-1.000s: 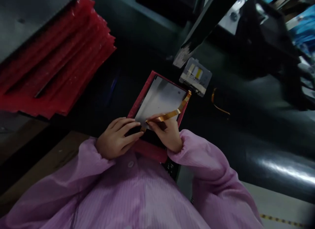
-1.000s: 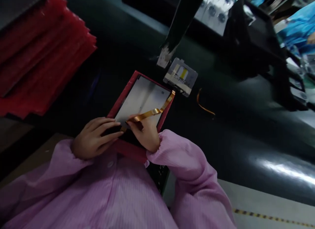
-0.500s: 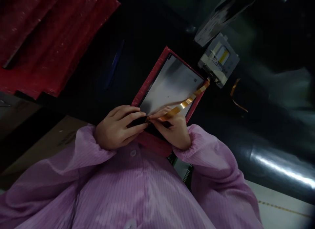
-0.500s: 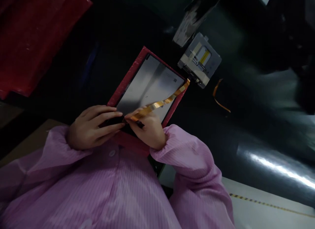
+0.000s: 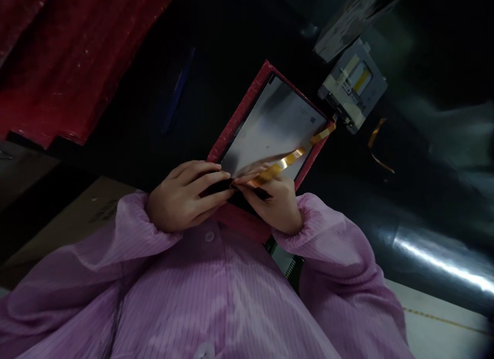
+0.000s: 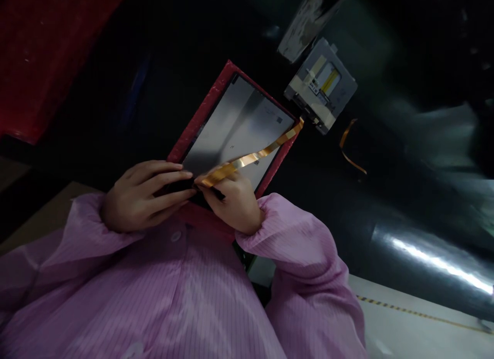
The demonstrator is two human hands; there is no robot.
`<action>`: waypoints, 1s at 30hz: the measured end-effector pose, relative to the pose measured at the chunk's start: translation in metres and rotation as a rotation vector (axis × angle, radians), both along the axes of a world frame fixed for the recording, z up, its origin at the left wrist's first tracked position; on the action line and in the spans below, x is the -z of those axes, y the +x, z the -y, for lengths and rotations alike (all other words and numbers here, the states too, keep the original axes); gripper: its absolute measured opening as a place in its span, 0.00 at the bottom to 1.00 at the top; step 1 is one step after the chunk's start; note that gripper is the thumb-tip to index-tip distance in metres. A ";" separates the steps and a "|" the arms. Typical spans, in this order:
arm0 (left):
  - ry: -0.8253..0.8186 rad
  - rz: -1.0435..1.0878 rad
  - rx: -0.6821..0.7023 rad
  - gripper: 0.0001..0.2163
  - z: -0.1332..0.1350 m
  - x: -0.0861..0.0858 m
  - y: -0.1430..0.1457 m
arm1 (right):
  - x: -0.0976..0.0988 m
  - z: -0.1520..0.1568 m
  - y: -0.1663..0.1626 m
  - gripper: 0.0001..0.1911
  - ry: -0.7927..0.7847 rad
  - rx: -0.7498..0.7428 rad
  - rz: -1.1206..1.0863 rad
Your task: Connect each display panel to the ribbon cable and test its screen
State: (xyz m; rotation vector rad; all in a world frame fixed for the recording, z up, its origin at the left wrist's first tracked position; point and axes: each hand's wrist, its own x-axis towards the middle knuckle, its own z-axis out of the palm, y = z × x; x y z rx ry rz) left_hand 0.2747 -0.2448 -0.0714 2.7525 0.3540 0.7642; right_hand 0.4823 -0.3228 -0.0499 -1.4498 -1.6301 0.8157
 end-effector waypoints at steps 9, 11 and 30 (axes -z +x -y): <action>-0.013 0.014 0.002 0.13 0.000 0.000 0.001 | -0.008 0.002 -0.003 0.09 -0.035 0.045 0.131; -0.014 0.014 -0.001 0.13 0.000 0.001 0.001 | -0.010 0.003 -0.003 0.09 -0.034 0.046 0.154; 0.001 -0.002 -0.027 0.10 0.001 0.001 0.000 | -0.011 -0.002 0.001 0.10 -0.056 -0.020 0.034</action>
